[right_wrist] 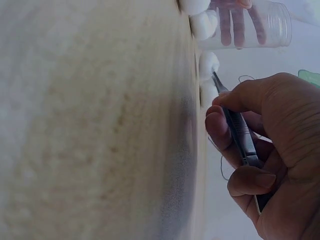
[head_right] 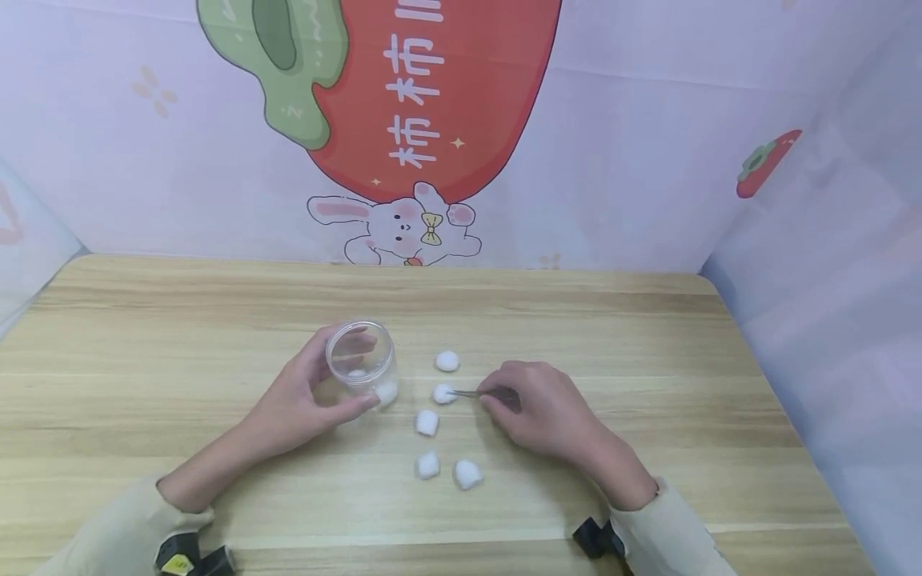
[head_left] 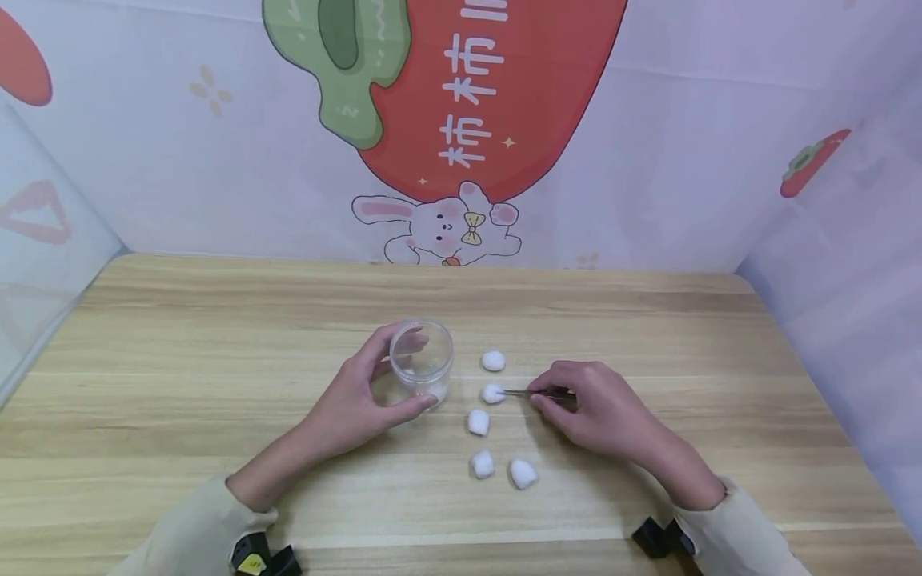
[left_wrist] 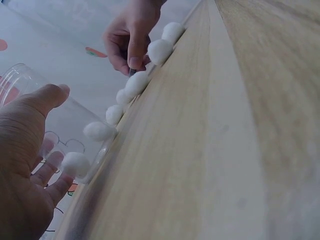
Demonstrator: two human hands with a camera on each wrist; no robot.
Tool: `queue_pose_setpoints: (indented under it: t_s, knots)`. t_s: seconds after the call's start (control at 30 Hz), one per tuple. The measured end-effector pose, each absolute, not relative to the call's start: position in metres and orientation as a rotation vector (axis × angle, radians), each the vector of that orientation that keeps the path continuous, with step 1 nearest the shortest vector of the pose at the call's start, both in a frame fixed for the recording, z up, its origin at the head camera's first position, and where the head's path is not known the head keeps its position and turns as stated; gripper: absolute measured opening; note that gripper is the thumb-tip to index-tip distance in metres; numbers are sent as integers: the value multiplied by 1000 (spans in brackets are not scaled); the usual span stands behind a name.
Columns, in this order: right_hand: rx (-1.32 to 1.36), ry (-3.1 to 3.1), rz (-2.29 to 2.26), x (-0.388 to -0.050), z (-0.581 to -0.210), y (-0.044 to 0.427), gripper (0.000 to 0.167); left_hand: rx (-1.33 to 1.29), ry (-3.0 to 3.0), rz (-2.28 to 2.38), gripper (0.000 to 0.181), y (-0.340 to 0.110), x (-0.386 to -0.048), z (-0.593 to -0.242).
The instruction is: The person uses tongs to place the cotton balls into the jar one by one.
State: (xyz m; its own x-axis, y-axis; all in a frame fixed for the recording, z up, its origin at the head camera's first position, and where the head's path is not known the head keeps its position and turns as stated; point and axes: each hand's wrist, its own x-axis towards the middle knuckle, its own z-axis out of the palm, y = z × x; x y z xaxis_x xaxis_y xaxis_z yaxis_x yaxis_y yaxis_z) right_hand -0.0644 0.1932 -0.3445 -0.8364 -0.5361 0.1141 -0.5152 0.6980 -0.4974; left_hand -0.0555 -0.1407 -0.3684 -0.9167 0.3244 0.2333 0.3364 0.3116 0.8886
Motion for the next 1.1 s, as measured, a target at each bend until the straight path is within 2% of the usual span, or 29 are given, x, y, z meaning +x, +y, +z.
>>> queue_pose_setpoints:
  t_s: [0.63,1.1]
  knots:
    - [-983,2912,-1032,-78,-337,188,8,-641,-2547,-1718,81,-141,-57,-368]
    - [-1008,2961,-1125,-88,-317,185,9,-640,-2577,-1689,81,-140,-63,-366]
